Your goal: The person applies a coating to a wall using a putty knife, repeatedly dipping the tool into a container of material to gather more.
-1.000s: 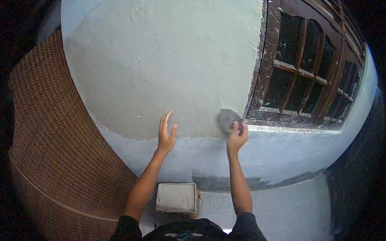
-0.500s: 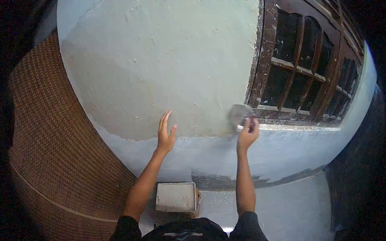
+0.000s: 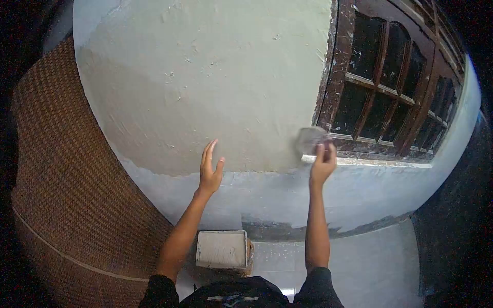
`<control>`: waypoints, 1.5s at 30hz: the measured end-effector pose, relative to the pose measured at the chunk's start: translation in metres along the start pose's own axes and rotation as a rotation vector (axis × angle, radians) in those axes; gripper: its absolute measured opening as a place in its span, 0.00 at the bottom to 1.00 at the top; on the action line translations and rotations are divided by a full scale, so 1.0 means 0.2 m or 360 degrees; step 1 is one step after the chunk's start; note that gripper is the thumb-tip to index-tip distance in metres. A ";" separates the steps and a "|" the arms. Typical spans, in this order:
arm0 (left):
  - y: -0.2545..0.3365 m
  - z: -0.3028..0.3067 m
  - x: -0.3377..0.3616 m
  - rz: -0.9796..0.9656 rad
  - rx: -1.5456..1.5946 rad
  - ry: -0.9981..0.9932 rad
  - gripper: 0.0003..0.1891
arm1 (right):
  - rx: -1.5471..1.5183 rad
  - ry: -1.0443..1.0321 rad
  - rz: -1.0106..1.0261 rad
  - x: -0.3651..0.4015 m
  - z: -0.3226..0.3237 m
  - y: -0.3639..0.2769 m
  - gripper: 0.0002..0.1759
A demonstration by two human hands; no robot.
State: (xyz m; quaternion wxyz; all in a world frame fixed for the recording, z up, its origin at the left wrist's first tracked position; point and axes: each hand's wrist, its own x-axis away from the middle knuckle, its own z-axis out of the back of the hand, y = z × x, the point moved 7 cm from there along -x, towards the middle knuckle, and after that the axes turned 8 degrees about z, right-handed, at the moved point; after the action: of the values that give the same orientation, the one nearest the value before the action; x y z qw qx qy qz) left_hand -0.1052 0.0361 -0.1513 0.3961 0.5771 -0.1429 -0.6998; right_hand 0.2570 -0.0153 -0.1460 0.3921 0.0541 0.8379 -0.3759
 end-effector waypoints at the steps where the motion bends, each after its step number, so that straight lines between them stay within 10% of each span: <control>1: 0.01 0.00 0.00 -0.0006 -0.0006 0.0001 0.30 | 0.0167 -0.0164 0.0167 0.08 -0.03 0.06 0.14; 6: 0.02 -0.02 0.02 0.0011 0.0020 -0.0030 0.29 | 0.0422 -0.0987 0.0643 0.59 -0.33 0.03 0.11; 9: 0.01 -0.01 0.03 0.0011 0.0021 -0.0028 0.29 | 0.0693 -0.0846 0.0826 0.57 -0.30 0.05 0.10; 15: -0.03 0.05 0.04 0.0059 -0.0029 0.0002 0.30 | 0.0209 0.0093 0.0014 0.28 0.03 0.14 0.12; 21: 0.00 -0.02 0.04 0.0041 0.0035 -0.0038 0.30 | 0.0457 -0.0908 0.0597 0.71 -0.27 0.09 0.09; 23: 0.01 -0.03 0.06 0.0030 0.0054 -0.0055 0.29 | 0.0660 -0.0736 0.0758 0.67 -0.22 0.13 0.09; 27: -0.06 0.00 0.07 0.0064 0.0017 -0.0020 0.29 | 0.0544 0.0034 0.0052 0.39 0.11 0.20 0.10; 36: -0.02 -0.11 0.07 0.0024 0.0003 -0.0037 0.29 | 0.0539 -0.0817 0.0456 0.73 -0.19 0.15 0.10; 43: -0.10 -0.02 0.09 0.0070 -0.0078 0.0012 0.30 | 0.0279 0.0080 -0.0070 0.56 0.20 0.35 0.12; 45: -0.08 -0.05 0.08 0.0091 -0.0066 -0.0012 0.30 | 0.0574 -0.0350 0.0087 0.65 0.09 0.29 0.09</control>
State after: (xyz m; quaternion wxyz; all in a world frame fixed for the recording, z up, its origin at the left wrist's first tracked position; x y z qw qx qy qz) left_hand -0.1027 0.0371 -0.1760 0.4274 0.5618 -0.1462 -0.6931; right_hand 0.2013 -0.0124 -0.2772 0.4751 0.1048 0.7075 -0.5126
